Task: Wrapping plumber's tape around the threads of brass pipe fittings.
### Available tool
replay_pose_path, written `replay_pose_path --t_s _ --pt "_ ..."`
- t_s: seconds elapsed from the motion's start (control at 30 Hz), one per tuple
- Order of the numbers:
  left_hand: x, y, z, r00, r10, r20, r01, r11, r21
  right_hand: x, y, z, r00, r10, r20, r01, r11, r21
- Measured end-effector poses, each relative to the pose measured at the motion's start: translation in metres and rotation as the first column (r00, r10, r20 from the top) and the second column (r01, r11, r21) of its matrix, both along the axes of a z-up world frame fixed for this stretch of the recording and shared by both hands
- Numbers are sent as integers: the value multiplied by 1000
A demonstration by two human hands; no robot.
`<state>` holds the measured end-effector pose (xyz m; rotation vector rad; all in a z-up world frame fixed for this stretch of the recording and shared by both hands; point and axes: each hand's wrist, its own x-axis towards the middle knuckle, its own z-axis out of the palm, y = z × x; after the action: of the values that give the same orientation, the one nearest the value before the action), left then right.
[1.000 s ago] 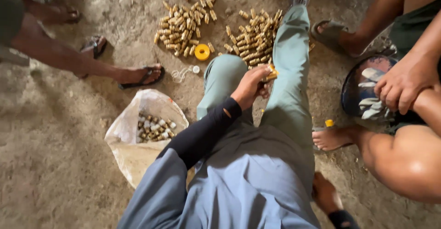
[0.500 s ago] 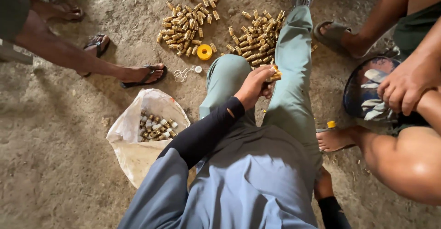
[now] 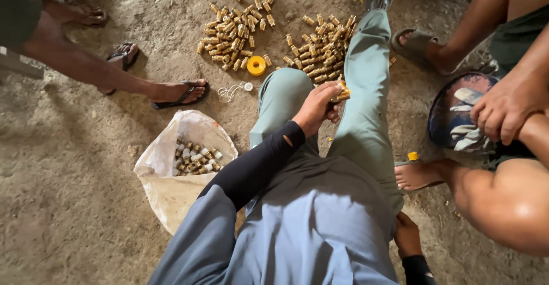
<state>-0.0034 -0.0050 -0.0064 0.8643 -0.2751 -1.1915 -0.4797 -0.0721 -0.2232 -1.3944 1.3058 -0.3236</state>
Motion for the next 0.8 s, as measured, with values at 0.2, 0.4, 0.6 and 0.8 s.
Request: replay_pose_path --t_s 0.2,0.4,0.6,0.8 --pt "-1 -2 1 1000 -18 4 18 999 -27 -7 -15 -35 775 156 -613 -516 716 -471" --pt "0 -2 1 999 -23 25 24 999 -34 -21 -8 -50 754 260 -603 -525 791 -316" --pt "1 -1 -2 999 -33 24 34 998 -44 -37 5 -67 851 265 -452 -405 881 -244" --pt "1 -3 -5 1000 -12 13 13 998 -58 -47 -5 -80 924 236 -302 -291 945 -151"
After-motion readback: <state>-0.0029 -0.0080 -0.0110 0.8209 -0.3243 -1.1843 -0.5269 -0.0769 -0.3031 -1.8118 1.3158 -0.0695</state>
